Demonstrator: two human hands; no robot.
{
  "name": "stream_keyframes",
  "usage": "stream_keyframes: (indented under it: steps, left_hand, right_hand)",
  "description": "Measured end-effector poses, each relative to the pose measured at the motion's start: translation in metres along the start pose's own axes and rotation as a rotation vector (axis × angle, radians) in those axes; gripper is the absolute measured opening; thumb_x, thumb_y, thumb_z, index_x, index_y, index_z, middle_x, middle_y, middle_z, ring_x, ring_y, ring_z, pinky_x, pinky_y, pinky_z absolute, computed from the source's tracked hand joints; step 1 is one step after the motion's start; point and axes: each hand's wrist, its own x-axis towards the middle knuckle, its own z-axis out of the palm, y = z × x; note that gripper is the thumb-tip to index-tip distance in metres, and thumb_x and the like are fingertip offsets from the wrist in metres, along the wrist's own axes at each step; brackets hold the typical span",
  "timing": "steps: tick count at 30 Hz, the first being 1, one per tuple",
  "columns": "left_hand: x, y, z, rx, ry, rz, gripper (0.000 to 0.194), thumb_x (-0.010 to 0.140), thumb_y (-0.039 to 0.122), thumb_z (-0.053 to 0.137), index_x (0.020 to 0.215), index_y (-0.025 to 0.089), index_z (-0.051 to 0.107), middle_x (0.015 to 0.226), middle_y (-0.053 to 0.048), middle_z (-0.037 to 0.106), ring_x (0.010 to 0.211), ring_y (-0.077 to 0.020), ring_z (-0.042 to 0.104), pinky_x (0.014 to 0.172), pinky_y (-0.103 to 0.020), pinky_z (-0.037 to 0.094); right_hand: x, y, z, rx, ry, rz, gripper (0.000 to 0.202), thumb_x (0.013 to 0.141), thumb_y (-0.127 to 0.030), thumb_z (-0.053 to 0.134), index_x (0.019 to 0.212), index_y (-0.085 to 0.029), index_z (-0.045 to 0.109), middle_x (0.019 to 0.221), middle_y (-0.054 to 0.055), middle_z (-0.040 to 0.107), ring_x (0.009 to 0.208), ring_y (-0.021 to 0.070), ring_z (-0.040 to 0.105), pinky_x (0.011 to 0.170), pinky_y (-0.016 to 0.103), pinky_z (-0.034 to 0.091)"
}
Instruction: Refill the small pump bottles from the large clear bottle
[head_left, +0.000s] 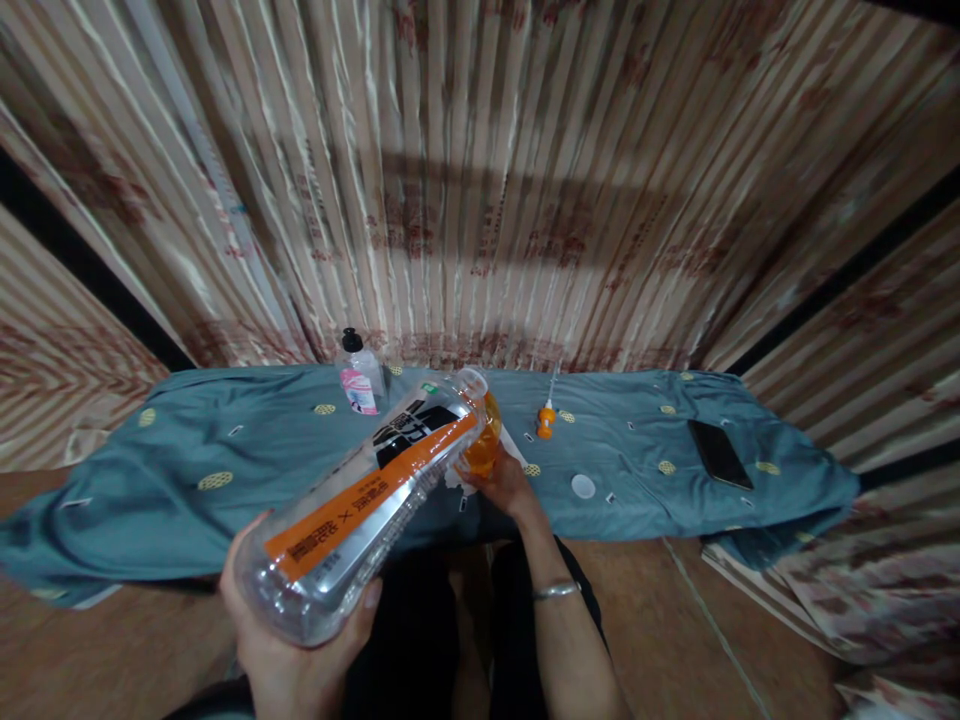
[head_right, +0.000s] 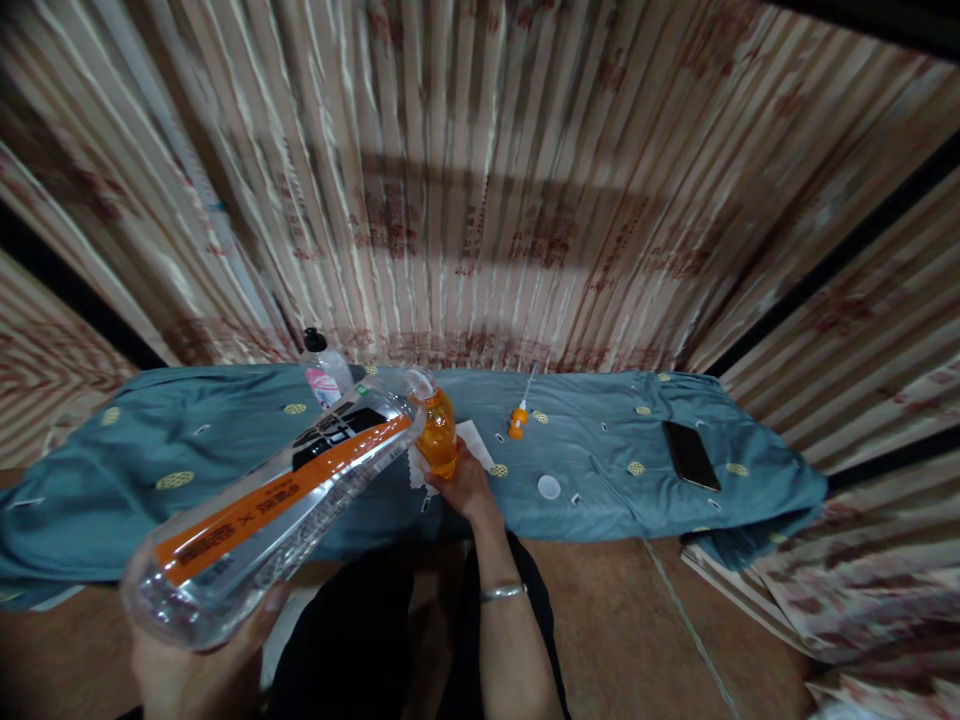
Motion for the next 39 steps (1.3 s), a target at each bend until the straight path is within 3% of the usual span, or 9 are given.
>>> stream_keyframes:
  steps: [4, 7, 9, 12, 16, 20, 25, 30, 39]
  left_hand:
    - [0.006, -0.013, -0.005, -0.01, -0.003, 0.033, 0.108, 0.056, 0.041, 0.102, 0.15, 0.022, 0.053, 0.137, -0.013, 0.063, 0.121, -0.0307, 0.065, 0.119, -0.052, 0.047]
    - [0.011, -0.021, -0.009, -0.006, -0.017, 0.081, 0.111, 0.046, 0.04, 0.105, 0.144, 0.02, 0.056, 0.131, -0.013, 0.066, 0.114, -0.03, 0.067, 0.113, -0.048, 0.053]
    - [0.01, -0.019, -0.009, -0.003, -0.021, 0.087, 0.111, 0.046, 0.038, 0.105, 0.143, 0.02, 0.056, 0.131, -0.013, 0.066, 0.114, -0.0302, 0.068, 0.109, -0.046, 0.056]
    - [0.005, -0.007, -0.004, -0.001, -0.008, 0.027, 0.104, 0.059, 0.041, 0.101, 0.149, 0.021, 0.052, 0.136, -0.014, 0.064, 0.121, -0.0306, 0.065, 0.113, -0.048, 0.053]
    - [0.001, 0.004, 0.0, -0.015, -0.009, 0.012, 0.105, 0.058, 0.041, 0.102, 0.149, 0.022, 0.053, 0.135, -0.013, 0.063, 0.121, -0.031, 0.067, 0.115, -0.05, 0.052]
    - [0.002, 0.004, 0.0, -0.033, -0.017, 0.009, 0.104, 0.059, 0.042, 0.101, 0.149, 0.021, 0.054, 0.138, -0.014, 0.061, 0.129, -0.0339, 0.064, 0.12, -0.051, 0.047]
    - [0.003, 0.005, 0.003, -0.025, 0.006, 0.028, 0.105, 0.058, 0.042, 0.1, 0.149, 0.021, 0.054, 0.134, -0.012, 0.062, 0.121, -0.0311, 0.066, 0.117, -0.05, 0.049]
    - [0.003, 0.004, 0.003, -0.064, -0.002, 0.019, 0.106, 0.057, 0.041, 0.101, 0.149, 0.02, 0.053, 0.136, -0.013, 0.062, 0.123, -0.0307, 0.065, 0.122, -0.049, 0.044]
    - [0.002, 0.001, -0.001, 0.008, 0.008, 0.056, 0.107, 0.058, 0.041, 0.1, 0.151, 0.02, 0.052, 0.141, -0.014, 0.06, 0.128, -0.0322, 0.063, 0.117, -0.048, 0.05]
  right_hand:
    - [-0.001, -0.006, -0.003, 0.034, -0.021, 0.087, 0.071, 0.078, -0.027, 0.089, 0.143, -0.022, 0.062, 0.13, 0.013, 0.081, 0.126, 0.0373, 0.076, 0.109, 0.054, 0.061]
    - [-0.002, -0.009, -0.004, 0.05, -0.041, 0.099, 0.07, 0.079, -0.026, 0.089, 0.143, -0.02, 0.061, 0.131, 0.015, 0.08, 0.126, 0.0381, 0.076, 0.11, 0.054, 0.06]
    - [-0.002, -0.01, -0.005, 0.054, -0.046, 0.1, 0.069, 0.079, -0.027, 0.089, 0.142, -0.019, 0.062, 0.132, 0.016, 0.079, 0.128, 0.0386, 0.075, 0.111, 0.053, 0.059]
    - [-0.002, -0.012, -0.006, 0.058, -0.052, 0.105, 0.068, 0.08, -0.029, 0.088, 0.142, -0.019, 0.061, 0.131, 0.015, 0.08, 0.128, 0.0375, 0.075, 0.111, 0.054, 0.059]
    - [-0.001, -0.012, -0.006, 0.05, -0.05, 0.115, 0.07, 0.078, -0.028, 0.089, 0.142, -0.02, 0.06, 0.132, 0.014, 0.08, 0.126, 0.0366, 0.077, 0.111, 0.055, 0.059]
    - [-0.001, -0.009, -0.004, 0.054, -0.036, 0.098, 0.065, 0.08, -0.029, 0.088, 0.139, -0.02, 0.062, 0.129, 0.014, 0.081, 0.125, 0.0364, 0.077, 0.11, 0.055, 0.06]
    - [0.001, -0.003, 0.0, 0.064, -0.027, 0.076, 0.068, 0.079, -0.027, 0.088, 0.142, -0.02, 0.061, 0.126, 0.014, 0.082, 0.122, 0.0373, 0.078, 0.107, 0.053, 0.061]
    - [0.001, -0.002, 0.0, 0.041, -0.03, 0.083, 0.069, 0.079, -0.026, 0.088, 0.143, -0.02, 0.061, 0.125, 0.014, 0.082, 0.122, 0.0379, 0.078, 0.106, 0.051, 0.061]
    - [-0.001, -0.007, -0.003, 0.008, -0.019, 0.091, 0.072, 0.078, -0.027, 0.09, 0.144, -0.021, 0.062, 0.128, 0.014, 0.081, 0.124, 0.0392, 0.077, 0.105, 0.052, 0.062]
